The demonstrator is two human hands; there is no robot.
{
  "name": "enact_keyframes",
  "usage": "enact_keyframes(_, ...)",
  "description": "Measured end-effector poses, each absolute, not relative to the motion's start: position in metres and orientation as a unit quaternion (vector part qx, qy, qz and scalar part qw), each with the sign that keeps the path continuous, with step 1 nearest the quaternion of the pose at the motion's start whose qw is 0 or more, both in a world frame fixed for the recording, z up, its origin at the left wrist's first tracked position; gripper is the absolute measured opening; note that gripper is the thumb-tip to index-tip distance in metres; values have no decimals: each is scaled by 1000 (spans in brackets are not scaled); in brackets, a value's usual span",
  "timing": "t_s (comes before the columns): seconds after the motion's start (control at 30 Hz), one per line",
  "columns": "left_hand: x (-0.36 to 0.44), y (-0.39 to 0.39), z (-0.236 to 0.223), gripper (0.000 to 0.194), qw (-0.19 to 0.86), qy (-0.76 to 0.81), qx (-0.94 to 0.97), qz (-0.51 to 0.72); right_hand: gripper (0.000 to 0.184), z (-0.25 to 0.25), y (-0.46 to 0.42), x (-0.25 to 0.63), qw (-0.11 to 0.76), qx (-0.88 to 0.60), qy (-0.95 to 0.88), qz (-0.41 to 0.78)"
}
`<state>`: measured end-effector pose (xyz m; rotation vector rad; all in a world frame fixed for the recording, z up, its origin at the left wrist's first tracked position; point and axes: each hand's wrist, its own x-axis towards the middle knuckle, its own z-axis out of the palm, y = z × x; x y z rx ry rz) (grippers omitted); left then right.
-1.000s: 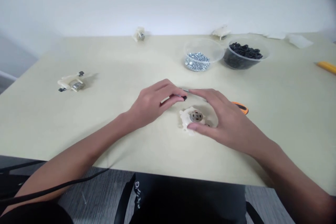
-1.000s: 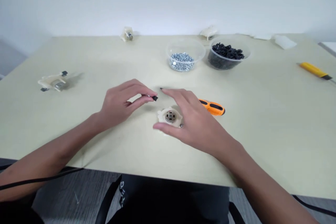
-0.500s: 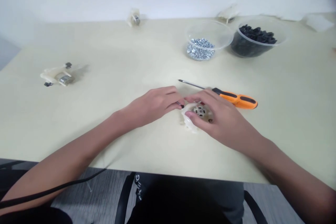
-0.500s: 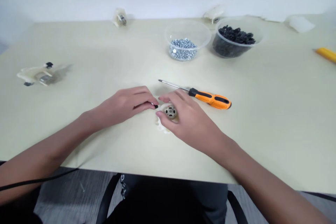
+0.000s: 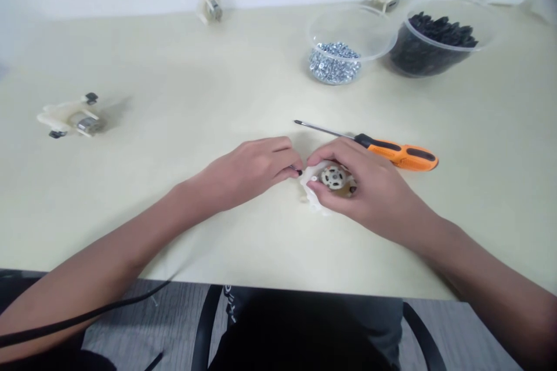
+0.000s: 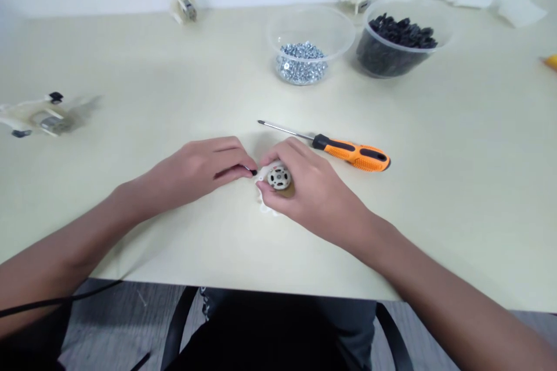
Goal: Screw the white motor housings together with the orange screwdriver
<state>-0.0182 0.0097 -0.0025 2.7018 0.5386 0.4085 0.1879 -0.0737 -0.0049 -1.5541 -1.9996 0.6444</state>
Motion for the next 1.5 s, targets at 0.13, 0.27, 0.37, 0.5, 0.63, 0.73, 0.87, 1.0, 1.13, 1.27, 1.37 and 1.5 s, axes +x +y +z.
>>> enact_keyframes(0.13, -18, 10, -4, 19, 173, 187, 955, 151, 21, -7, -72, 190, 256, -573, -740, 241)
enact_keyframes(0.27, -19, 8, -2, 18, 176, 189, 956, 139, 23, -7, -72, 193, 253, -570, -740, 251)
enact_keyframes(0.37, -18, 4, -2, 20, 161, 181, 960, 138, 16, -7, -71, 195, 258, -538, -765, 242)
enact_keyframes(0.5, -16, -1, -1, 21, 124, 178, 965, 145, 14, -8, -71, 196, 261, -490, -802, 221)
enact_keyframes(0.63, -16, -2, -3, 21, 129, 182, 963, 149, 15, -9, -71, 197, 270, -469, -820, 187)
enact_keyframes(0.73, -15, -2, -4, 22, 143, 189, 960, 147, 13, -9, -71, 199, 268, -459, -832, 163)
enact_keyframes(0.87, -14, -2, -4, 22, 161, 198, 955, 148, 13, -9, -69, 201, 265, -443, -845, 142)
enact_keyframes(1.0, -14, -4, -4, 21, 176, 207, 952, 142, 13, -10, -68, 203, 261, -433, -850, 148)
enact_keyframes(1.13, -15, -4, -4, 22, 197, 209, 950, 126, 11, -10, -68, 205, 244, -424, -855, 172)
enact_keyframes(1.27, -15, -3, -3, 22, 217, 218, 943, 126, 10, -11, -68, 208, 246, -420, -855, 180)
enact_keyframes(1.37, -15, -4, -3, 22, 225, 223, 939, 131, 11, -13, -68, 209, 254, -413, -855, 185)
enact_keyframes(1.5, -15, -4, -5, 23, 232, 216, 939, 135, 11, -14, -67, 211, 241, -404, -866, 170)
